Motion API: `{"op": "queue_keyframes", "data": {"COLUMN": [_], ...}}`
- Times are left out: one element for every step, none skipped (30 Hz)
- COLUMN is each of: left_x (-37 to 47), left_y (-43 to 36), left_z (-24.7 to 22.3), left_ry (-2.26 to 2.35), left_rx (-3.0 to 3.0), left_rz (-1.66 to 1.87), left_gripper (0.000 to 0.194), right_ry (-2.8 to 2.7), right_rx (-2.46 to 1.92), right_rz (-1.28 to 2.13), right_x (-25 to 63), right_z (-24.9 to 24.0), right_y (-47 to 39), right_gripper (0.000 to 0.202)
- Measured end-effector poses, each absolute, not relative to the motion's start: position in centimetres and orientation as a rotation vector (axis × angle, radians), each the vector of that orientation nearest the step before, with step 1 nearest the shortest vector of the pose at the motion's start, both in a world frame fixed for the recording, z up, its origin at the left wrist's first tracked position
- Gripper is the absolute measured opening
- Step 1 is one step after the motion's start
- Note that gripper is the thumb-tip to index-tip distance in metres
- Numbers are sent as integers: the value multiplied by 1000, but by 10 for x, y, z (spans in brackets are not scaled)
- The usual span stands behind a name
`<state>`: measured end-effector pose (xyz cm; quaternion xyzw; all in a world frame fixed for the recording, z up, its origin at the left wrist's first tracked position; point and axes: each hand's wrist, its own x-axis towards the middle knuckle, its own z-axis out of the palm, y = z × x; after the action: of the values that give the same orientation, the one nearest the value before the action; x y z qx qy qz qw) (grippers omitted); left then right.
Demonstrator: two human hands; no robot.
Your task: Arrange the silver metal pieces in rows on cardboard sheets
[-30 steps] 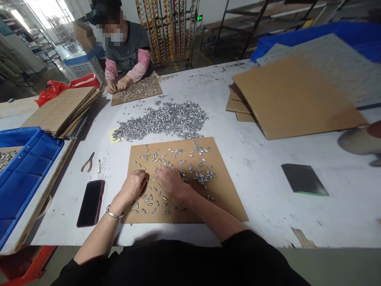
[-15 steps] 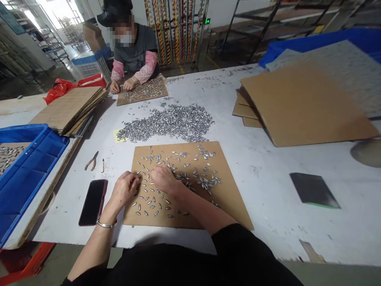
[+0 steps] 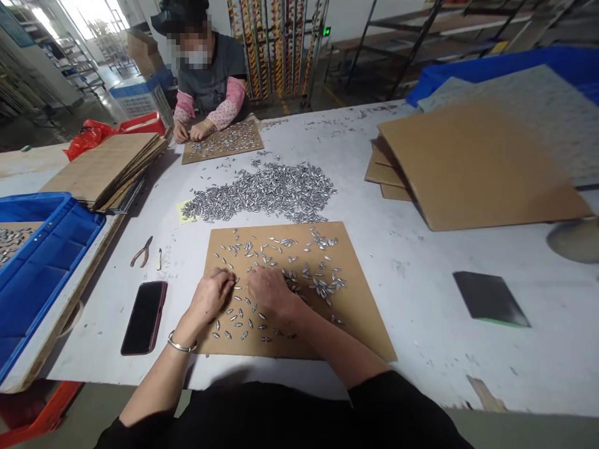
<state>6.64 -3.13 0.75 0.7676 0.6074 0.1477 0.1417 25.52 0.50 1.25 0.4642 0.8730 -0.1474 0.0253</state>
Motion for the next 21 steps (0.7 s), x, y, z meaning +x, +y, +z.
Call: {"op": "queue_keyframes", "data": {"left_x": [70,74,76,79,80,82,83,84,84,84,84,83,82,81,79,77,76,75,75,77,80], "left_y": [-29,-27,-25,-23,-21,-19,-18,-17,-16,-15,-15,-16,-16,-17,-17,-18,-18,-18,-18,-18,-17], "left_z": [6,5,5,4,4,4,4,4,4,3,3,2,2,1,1,2,3,4,5,6,7], "left_ry": [1755,1758,1761,1764,1767,1770,1772,1768,1760,1747,1730,1716,1704,1696,1692,1688,1686,1685,1682,1675,1664], "left_rx": [2232,2249,2267,2284,2297,2306,2311,2312,2308,2300,2292,2282,2271,2259,2246,2233,2224,2222,2228,2240,2255], "left_rz": [390,355,324,294,266,242,222,210,208,216,232,253,279,314,356,403,449,486,506,505,485], "left_gripper": [20,20,20,22,23,24,26,26,26,25,25,24,23,21,20,19,19,19,19,19,19], "right_ry": [2678,2653,2627,2602,2582,2570,2564,2556,2545,2536,2530,2521,2507,2492,2474,2454,2439,2438,2449,2467,2490], "right_rx": [1463,1492,1520,1546,1567,1575,1572,1567,1565,1562,1560,1565,1574,1581,1594,1610,1627,1641,1651,1659,1664], "right_rz": [-493,-528,-559,-580,-593,-605,-616,-627,-635,-640,-641,-636,-630,-628,-627,-628,-629,-631,-629,-619,-601], "right_x": [260,265,270,275,278,280,282,282,282,281,280,279,278,278,278,278,279,280,280,281,281], "right_z": [13,15,16,17,19,20,21,23,24,24,24,24,24,23,23,22,22,22,22,22,21], "right_y": [5,4,3,2,0,-1,-2,-3,-4,-5,-6,-7,-7,-8,-9,-10,-11,-11,-11,-11,-9], "right_gripper": [23,22,22,22,22,22,23,24,25,25,25,25,24,23,23,23,24,24,25,25,26]}}
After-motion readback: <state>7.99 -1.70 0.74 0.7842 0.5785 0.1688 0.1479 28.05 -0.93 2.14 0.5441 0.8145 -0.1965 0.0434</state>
